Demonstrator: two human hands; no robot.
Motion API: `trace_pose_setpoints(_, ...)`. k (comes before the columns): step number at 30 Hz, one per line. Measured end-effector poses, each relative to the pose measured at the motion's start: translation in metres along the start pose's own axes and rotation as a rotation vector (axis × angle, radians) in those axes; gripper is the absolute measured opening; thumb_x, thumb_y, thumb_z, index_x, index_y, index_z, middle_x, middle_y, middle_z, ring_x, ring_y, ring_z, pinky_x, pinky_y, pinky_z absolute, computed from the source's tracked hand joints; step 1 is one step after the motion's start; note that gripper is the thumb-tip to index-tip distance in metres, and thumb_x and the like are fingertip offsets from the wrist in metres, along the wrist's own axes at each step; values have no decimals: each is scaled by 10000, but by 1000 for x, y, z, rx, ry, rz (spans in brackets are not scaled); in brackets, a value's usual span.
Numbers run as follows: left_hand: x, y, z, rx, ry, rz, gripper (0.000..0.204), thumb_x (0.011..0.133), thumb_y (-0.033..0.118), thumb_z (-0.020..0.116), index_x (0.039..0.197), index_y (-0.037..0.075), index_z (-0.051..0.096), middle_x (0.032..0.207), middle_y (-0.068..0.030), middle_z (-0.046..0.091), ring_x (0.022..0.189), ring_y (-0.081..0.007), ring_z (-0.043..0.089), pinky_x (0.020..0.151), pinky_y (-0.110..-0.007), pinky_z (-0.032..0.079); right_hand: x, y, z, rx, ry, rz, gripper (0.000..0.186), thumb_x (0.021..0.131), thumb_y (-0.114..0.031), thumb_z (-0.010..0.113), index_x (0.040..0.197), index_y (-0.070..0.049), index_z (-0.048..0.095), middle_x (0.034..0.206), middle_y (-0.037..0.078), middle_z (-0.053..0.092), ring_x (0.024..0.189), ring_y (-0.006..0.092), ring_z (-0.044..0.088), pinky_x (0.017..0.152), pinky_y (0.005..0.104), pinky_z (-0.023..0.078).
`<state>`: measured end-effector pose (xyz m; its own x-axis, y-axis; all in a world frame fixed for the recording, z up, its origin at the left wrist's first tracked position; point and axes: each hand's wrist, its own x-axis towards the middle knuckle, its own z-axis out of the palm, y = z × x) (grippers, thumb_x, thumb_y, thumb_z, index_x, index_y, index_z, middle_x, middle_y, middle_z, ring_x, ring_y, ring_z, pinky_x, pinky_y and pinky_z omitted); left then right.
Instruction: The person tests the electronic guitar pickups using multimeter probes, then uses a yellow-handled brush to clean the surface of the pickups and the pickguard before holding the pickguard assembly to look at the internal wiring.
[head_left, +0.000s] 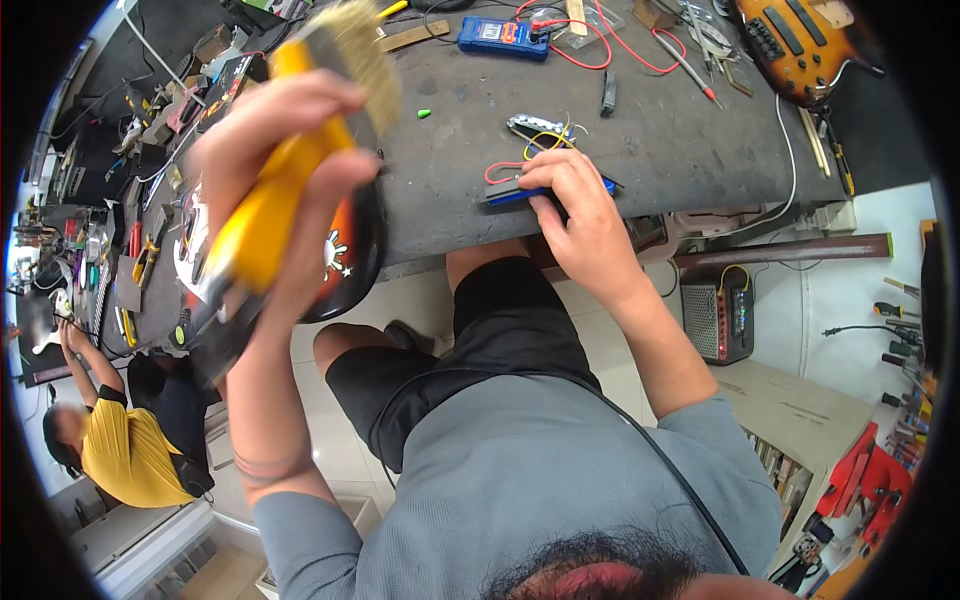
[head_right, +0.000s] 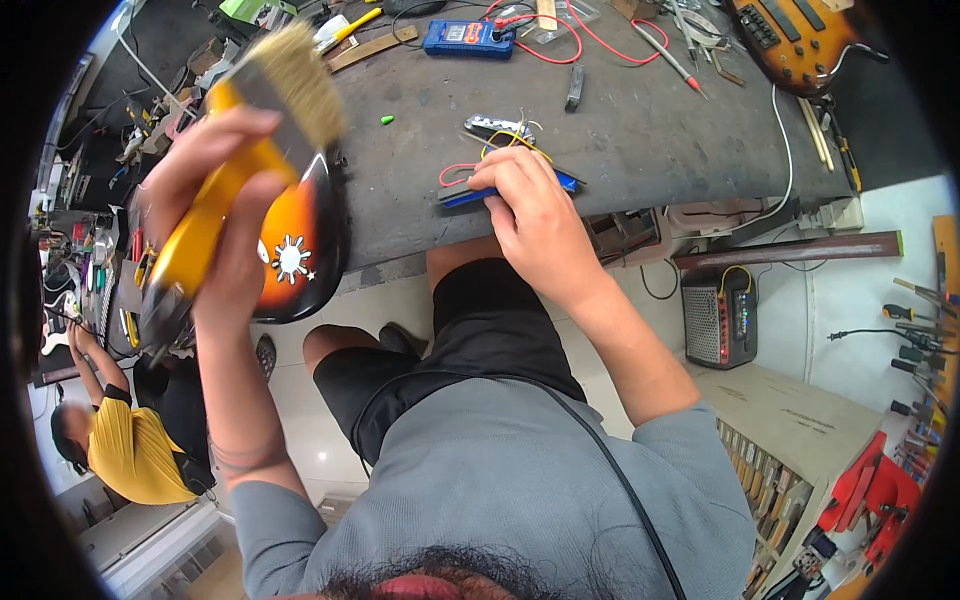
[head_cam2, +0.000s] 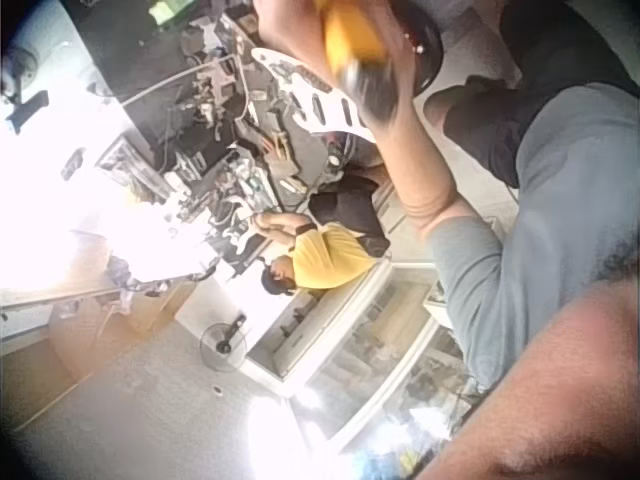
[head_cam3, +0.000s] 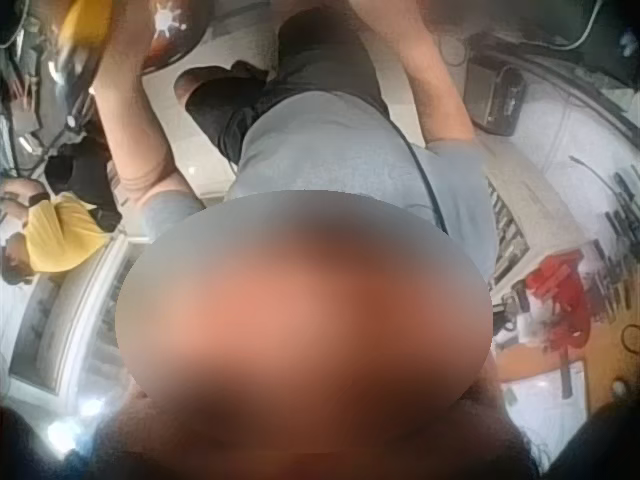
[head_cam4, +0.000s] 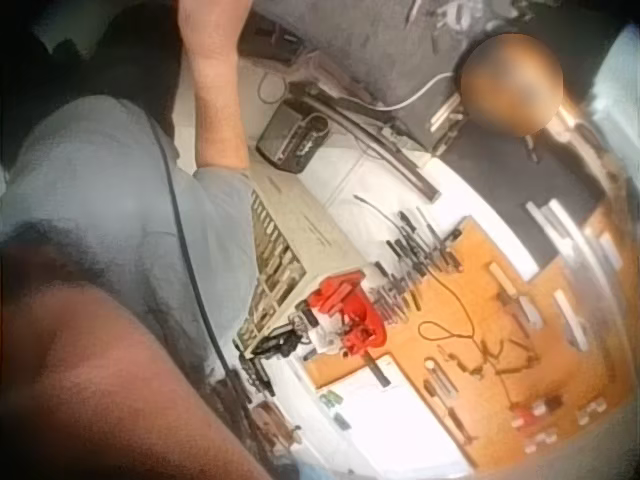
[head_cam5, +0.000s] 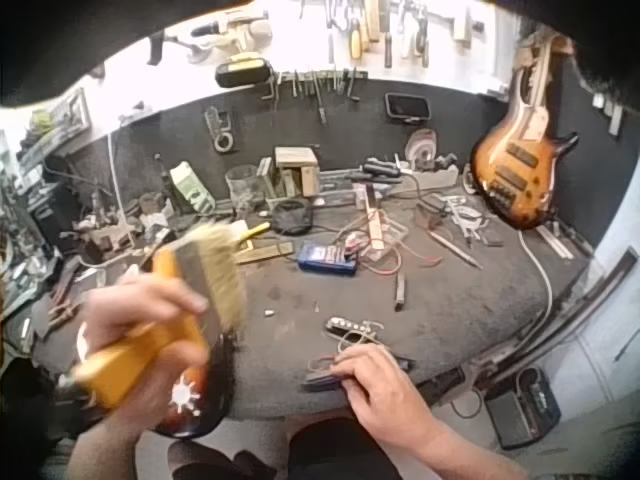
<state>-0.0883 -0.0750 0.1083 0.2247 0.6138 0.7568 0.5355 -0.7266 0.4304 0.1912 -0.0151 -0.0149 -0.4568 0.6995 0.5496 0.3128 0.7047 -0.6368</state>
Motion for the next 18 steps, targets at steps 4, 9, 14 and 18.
trace_pose_setpoints(4, 54, -40, 29, 514, -416, 85, 275, 816, -56, 718, 1058, 54, 648, 1213, -87, 713, 1081, -314, 626, 984, -366, 516, -6, 5, -13, 50, -78, 20, 280, 806, 168, 595, 1021, 1, 660, 1168, 138, 663, 1160, 363, 641, 1006, 464, 512)
trace_pose_setpoints(9, 76, -100, 59, 648, -547, 213, 324, 723, -106, 684, 988, 64, 606, 1054, -76, 647, 1110, -349, 601, 950, -458, 518, -7, 6, -16, 54, -86, -15, 310, 770, 148, 630, 1032, -17, 657, 1215, 146, 653, 1178, 385, 630, 1025, 472, 513)
trace_pose_setpoints(14, 72, -117, 74, 835, -645, 111, 358, 731, -84, 702, 1037, 81, 618, 1099, -55, 644, 1155, -324, 604, 974, -432, 529, -11, 8, -20, 83, -79, -33, 384, 764, 147, 647, 1107, -26, 651, 1255, 158, 621, 1214, 385, 610, 1045, 484, 507)
trace_pose_setpoints(18, 79, -135, 78, 942, -643, 92, 327, 757, -34, 714, 1045, 92, 625, 1104, -56, 644, 1172, -311, 611, 972, -422, 531, -9, 16, -40, 64, -9, -80, 455, 752, 136, 656, 1169, -45, 666, 1274, 151, 623, 1238, 398, 596, 1067, 505, 499)
